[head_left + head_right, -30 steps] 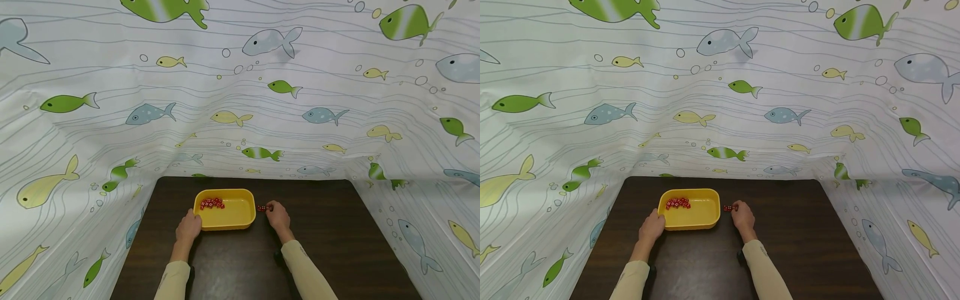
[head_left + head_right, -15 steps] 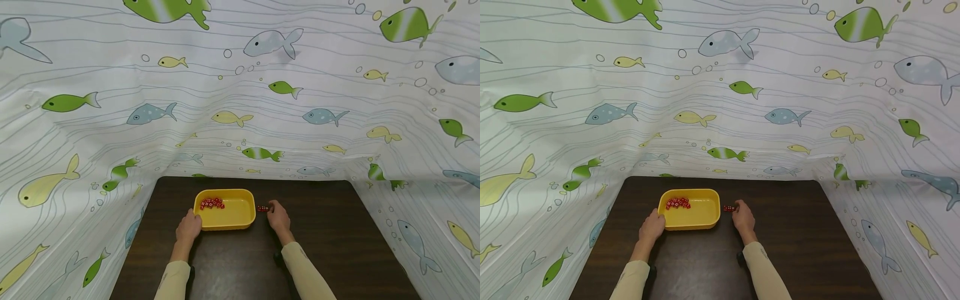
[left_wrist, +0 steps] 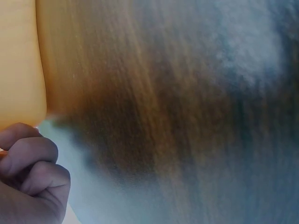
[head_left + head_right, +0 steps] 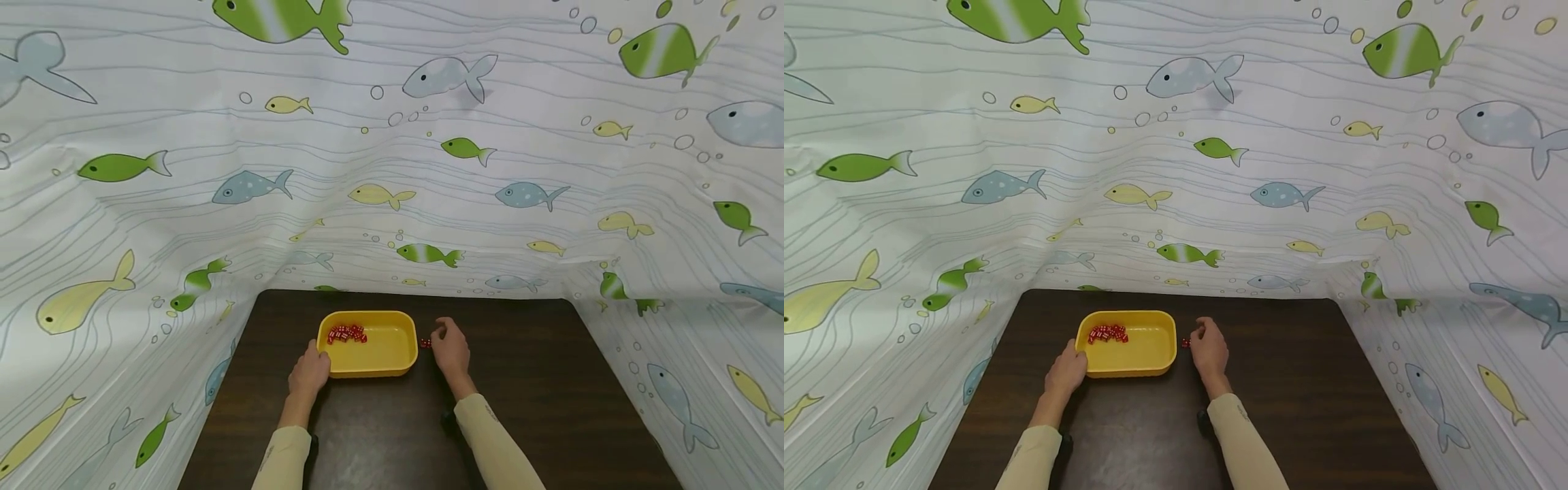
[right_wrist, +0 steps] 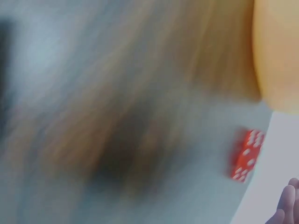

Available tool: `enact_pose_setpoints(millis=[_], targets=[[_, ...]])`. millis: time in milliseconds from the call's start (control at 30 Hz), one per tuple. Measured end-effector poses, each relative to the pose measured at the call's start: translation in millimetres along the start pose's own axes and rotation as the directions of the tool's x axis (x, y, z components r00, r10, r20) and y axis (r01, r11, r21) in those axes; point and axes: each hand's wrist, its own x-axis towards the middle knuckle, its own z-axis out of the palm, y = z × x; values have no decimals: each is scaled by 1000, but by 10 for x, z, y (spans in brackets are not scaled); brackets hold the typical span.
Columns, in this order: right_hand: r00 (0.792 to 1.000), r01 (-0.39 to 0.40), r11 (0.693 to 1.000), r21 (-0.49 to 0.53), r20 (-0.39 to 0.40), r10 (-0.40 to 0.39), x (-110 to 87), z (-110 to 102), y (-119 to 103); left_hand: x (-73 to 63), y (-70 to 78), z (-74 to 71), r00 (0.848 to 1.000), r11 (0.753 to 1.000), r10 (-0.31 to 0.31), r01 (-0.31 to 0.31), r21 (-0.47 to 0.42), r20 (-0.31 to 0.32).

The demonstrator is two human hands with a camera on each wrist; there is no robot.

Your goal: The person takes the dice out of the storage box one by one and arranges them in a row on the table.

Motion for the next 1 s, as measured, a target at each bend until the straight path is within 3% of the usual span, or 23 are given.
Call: enact_pose_setpoints(millis=[333,500,667,800,1000], targets=[[984,163,987,-3,72,-162,-50,242,-400,9,-53,33,1000,1000,-1,1,-2,-7],[961,242,969,-48,149,-233,-62,378,-559,7,-47,29,1000,1000,6,-6,1,-14],[924,321,942,-101,250,-288,-84,532,-669,7,-52,28,1000,1000,8,-8,2,-23],[900,340,932,-125,330,-284,-118,635,-726,-7,-55,30,1000,1000,0,-1,-3,-21],[877,316,942,-113,413,-245,-144,723,-809,-3,-32,9,1000,1000,6,-6,-8,-15]])
